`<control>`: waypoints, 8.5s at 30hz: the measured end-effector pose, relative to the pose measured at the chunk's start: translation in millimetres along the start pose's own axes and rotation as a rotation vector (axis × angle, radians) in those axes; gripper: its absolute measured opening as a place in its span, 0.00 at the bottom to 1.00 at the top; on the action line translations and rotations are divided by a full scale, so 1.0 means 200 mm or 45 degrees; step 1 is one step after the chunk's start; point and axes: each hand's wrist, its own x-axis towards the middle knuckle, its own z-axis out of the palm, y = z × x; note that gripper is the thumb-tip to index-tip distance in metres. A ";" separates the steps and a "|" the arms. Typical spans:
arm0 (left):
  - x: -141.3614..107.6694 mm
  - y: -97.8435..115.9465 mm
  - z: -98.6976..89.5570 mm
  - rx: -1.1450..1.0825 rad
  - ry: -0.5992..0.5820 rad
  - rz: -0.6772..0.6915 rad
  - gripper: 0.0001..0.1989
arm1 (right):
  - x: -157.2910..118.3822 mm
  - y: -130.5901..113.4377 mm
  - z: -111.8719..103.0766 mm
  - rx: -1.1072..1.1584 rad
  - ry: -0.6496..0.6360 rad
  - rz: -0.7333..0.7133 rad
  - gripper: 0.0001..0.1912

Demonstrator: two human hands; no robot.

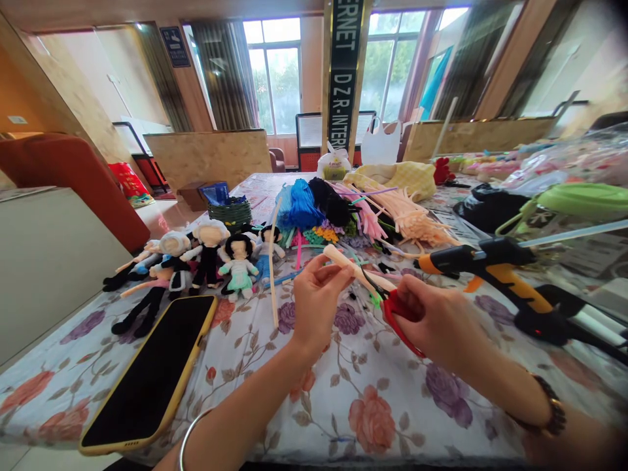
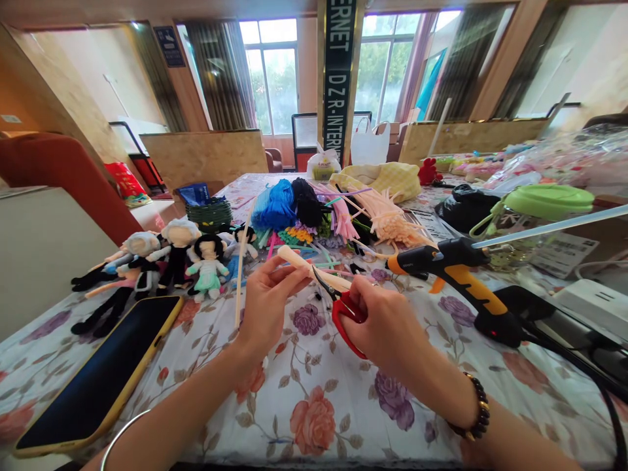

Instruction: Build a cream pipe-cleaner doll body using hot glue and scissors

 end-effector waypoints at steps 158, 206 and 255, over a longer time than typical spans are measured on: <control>0.02 -0.01 -0.01 0.092 -0.013 0.157 0.10 | 0.03 0.08 -0.02 -0.086 0.021 0.226 0.10; 0.01 -0.02 0.00 -0.017 -0.232 -0.204 0.09 | 0.04 0.02 -0.06 1.425 -0.691 0.504 0.14; -0.07 0.05 0.04 -0.215 -0.766 -0.494 0.19 | 0.02 0.09 0.05 0.186 0.584 -0.107 0.06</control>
